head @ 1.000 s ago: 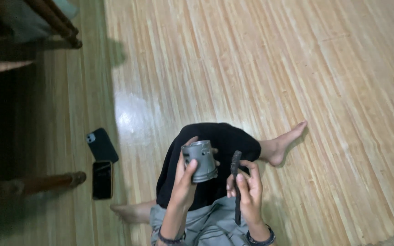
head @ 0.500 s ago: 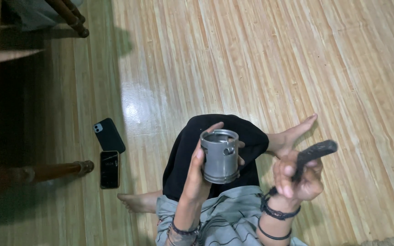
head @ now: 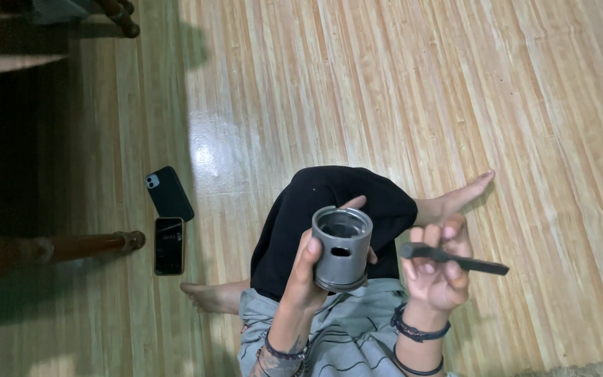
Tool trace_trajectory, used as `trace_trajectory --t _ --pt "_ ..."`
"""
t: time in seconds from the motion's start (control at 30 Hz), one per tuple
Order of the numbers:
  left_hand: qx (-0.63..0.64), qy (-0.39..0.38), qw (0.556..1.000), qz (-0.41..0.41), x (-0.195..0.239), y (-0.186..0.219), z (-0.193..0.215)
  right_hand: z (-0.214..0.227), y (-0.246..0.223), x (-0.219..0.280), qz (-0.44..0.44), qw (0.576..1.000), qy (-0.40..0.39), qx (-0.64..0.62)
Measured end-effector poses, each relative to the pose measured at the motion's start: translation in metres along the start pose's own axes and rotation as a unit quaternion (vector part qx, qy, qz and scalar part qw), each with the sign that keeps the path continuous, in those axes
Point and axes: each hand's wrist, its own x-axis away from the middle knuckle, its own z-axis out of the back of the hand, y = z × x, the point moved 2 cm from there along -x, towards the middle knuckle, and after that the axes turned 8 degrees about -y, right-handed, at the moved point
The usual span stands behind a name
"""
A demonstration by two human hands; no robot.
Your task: The person sits on the floor and uses a metal file to scrape and clean the surface of a metal piston. They rotate the piston to access different areas, including the top, sides, and interior, while filing away residue.
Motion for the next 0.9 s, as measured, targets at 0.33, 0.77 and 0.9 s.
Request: trace_trajectory --t 0.33,0.77,0.9 --pt "-0.082 0.019 0.996 0.005 -0.002 0.001 -0.006 -0.004 0.006 0.011 -0.015 0.997 -0.001 0.073" --pt "-0.224 -0.015 0.974 -0.04 0.005 0.003 -0.013 -0.017 0.006 -0.011 0.025 0.956 0.088 0.277" --pt "-0.188 -0.001 0.982 -0.023 0.0 0.005 -0.014 -0.005 0.0 -0.006 0.056 0.977 0.136 0.153"
